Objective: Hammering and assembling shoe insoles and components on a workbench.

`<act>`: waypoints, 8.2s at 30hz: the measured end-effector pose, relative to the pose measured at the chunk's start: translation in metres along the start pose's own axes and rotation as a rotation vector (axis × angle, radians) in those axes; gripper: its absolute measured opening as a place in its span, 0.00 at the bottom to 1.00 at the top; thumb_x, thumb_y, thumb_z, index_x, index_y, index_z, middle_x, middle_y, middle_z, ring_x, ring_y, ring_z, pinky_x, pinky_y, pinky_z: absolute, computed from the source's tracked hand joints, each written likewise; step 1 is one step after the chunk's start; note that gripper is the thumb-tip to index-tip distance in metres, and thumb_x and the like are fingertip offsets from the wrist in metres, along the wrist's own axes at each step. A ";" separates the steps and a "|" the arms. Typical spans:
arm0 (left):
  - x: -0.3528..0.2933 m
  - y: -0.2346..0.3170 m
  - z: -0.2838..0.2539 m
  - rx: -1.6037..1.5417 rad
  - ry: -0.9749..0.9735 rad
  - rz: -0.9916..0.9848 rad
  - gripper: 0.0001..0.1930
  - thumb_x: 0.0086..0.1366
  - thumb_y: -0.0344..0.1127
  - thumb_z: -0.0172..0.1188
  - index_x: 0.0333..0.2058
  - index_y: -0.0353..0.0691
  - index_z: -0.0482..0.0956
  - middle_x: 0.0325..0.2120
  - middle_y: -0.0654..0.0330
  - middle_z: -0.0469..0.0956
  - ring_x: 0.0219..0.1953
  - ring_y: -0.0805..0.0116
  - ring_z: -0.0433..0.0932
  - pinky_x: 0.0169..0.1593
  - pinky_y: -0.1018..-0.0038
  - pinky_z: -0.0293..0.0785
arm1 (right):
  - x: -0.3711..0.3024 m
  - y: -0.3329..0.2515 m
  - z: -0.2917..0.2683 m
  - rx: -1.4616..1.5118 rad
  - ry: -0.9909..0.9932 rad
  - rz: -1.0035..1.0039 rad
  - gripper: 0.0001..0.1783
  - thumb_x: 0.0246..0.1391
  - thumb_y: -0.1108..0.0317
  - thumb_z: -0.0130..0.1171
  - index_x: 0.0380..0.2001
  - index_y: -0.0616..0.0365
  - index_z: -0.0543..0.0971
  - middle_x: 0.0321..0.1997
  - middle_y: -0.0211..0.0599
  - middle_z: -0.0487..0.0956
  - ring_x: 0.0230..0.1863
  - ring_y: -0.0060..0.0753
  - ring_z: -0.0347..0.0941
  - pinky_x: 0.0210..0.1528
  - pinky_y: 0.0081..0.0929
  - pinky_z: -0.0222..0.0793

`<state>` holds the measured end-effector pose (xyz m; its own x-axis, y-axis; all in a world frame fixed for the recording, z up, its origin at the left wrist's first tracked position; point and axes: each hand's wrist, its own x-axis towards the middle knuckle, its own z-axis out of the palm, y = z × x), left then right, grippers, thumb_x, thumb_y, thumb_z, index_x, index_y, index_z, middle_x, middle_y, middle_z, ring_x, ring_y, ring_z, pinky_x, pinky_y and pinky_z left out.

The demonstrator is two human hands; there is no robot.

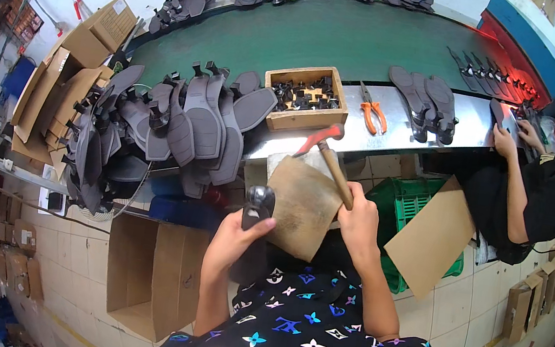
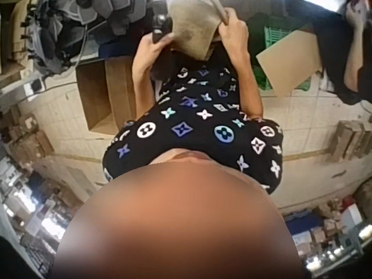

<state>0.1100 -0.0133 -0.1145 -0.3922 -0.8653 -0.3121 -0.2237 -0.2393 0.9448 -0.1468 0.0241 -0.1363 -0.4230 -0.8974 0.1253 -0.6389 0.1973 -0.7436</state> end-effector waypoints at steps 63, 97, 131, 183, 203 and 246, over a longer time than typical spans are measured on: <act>0.203 0.152 0.035 0.953 0.244 1.226 0.03 0.54 0.30 0.67 0.28 0.38 0.84 0.31 0.60 0.79 0.36 0.60 0.78 0.41 0.68 0.71 | 0.019 -0.030 -0.093 0.732 0.197 -0.086 0.13 0.65 0.65 0.57 0.42 0.66 0.81 0.33 0.38 0.83 0.13 0.10 0.61 0.13 0.13 0.55; 0.116 0.022 0.017 0.306 0.170 0.607 0.13 0.54 0.30 0.72 0.38 0.32 0.85 0.33 0.53 0.86 0.35 0.71 0.84 0.41 0.73 0.78 | 0.076 -0.056 0.007 0.262 -0.315 -0.429 0.15 0.53 0.72 0.61 0.45 0.61 0.80 0.31 0.49 0.80 0.32 0.46 0.80 0.37 0.33 0.73; 0.132 0.009 0.020 -0.127 -0.043 0.404 0.13 0.59 0.27 0.68 0.44 0.34 0.86 0.37 0.63 0.85 0.37 0.80 0.79 0.42 0.80 0.77 | -0.001 -0.066 -0.058 0.166 -0.268 -0.292 0.21 0.63 0.72 0.57 0.58 0.65 0.71 0.48 0.58 0.79 0.44 0.56 0.80 0.46 0.38 0.74; -0.030 0.091 0.049 -0.324 -0.785 0.078 0.18 0.74 0.39 0.53 0.53 0.31 0.74 0.44 0.57 0.76 0.50 0.67 0.74 0.57 0.72 0.68 | -0.018 -0.060 -0.041 1.359 -0.823 -0.344 0.29 0.65 0.44 0.53 0.37 0.65 0.78 0.39 0.42 0.80 0.47 0.42 0.74 0.57 0.40 0.66; 0.011 0.077 0.047 -0.014 -0.582 0.193 0.21 0.69 0.38 0.58 0.55 0.31 0.72 0.47 0.53 0.79 0.49 0.67 0.78 0.55 0.71 0.70 | 0.011 -0.028 -0.097 0.290 0.143 -0.470 0.13 0.58 0.81 0.49 0.43 0.71 0.80 0.40 0.45 0.84 0.51 0.46 0.81 0.68 0.58 0.60; 0.035 0.119 0.041 0.345 0.168 0.565 0.15 0.71 0.33 0.54 0.51 0.31 0.67 0.36 0.44 0.80 0.37 0.50 0.81 0.45 0.65 0.74 | 0.054 -0.040 -0.041 -0.144 0.218 -0.756 0.46 0.49 0.47 0.69 0.66 0.56 0.62 0.70 0.53 0.57 0.55 0.51 0.73 0.57 0.42 0.71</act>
<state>0.0331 -0.0540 -0.0174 -0.3948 -0.8795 0.2657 -0.3081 0.3992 0.8636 -0.1705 -0.0165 -0.0726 0.0510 -0.7140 0.6983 -0.8732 -0.3713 -0.3158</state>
